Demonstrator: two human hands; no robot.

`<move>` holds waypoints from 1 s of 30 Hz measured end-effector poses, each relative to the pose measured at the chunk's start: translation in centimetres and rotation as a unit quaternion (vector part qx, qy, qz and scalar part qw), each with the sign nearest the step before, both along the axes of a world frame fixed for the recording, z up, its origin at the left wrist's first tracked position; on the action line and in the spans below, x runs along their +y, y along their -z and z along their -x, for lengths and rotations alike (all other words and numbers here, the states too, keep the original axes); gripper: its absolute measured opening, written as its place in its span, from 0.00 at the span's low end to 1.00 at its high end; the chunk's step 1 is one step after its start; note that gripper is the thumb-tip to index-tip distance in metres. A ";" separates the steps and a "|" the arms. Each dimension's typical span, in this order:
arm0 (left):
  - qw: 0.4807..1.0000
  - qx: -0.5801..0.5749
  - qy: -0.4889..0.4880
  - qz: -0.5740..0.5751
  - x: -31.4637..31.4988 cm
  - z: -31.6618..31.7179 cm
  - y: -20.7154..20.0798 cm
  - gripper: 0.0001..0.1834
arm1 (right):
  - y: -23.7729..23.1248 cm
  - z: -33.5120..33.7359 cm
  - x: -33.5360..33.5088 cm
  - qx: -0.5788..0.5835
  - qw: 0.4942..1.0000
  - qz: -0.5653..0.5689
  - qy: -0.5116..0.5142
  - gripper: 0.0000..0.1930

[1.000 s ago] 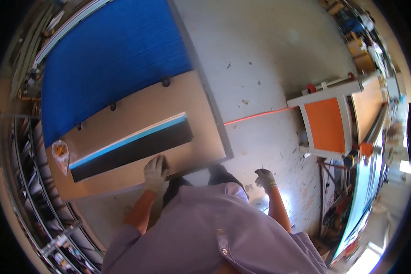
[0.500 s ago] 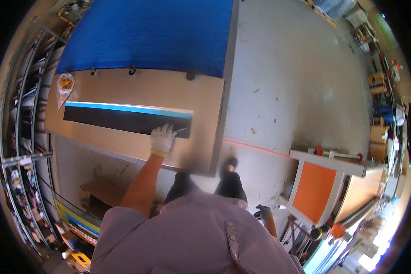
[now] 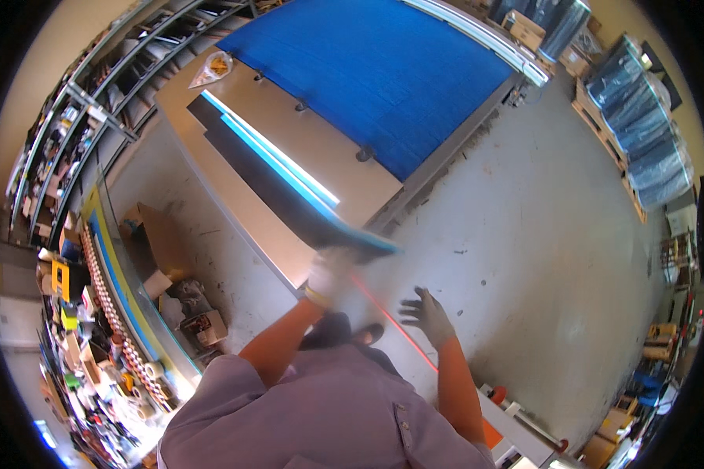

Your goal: The person sorts long strips on a light table, puts on protective gloves, carries a flat panel across the workshop to a workbench, measures it with a ruler, and then places the panel into a machine for processing.

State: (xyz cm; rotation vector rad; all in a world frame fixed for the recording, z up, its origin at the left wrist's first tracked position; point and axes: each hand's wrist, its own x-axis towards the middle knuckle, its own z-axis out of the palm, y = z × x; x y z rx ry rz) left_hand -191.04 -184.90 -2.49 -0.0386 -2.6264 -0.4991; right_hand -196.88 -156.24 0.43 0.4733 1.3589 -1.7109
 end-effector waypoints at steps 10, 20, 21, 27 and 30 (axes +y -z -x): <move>0.912 -0.022 -0.258 -0.317 4.7 -2.4 7.7 0.33 | 0.1 8.5 -2.8 0.238 0.941 -0.141 -0.197 0.21; 0.415 0.165 -0.019 -0.894 -2.6 16.5 4.3 0.24 | -6.3 29.5 12.9 0.344 0.912 -0.038 -0.221 0.19; 0.422 0.170 -0.026 -0.890 -1.7 19.6 3.5 0.22 | -6.9 31.2 14.3 0.343 0.917 -0.033 -0.202 0.19; 0.534 0.215 -0.139 -0.806 -3.3 36.2 -6.6 0.18 | -3.6 40.3 17.1 0.187 0.980 -0.032 -0.066 0.26; 0.676 0.185 -0.146 -0.698 -6.9 41.4 -14.4 0.12 | -0.4 41.5 20.5 0.123 0.987 -0.052 0.085 0.26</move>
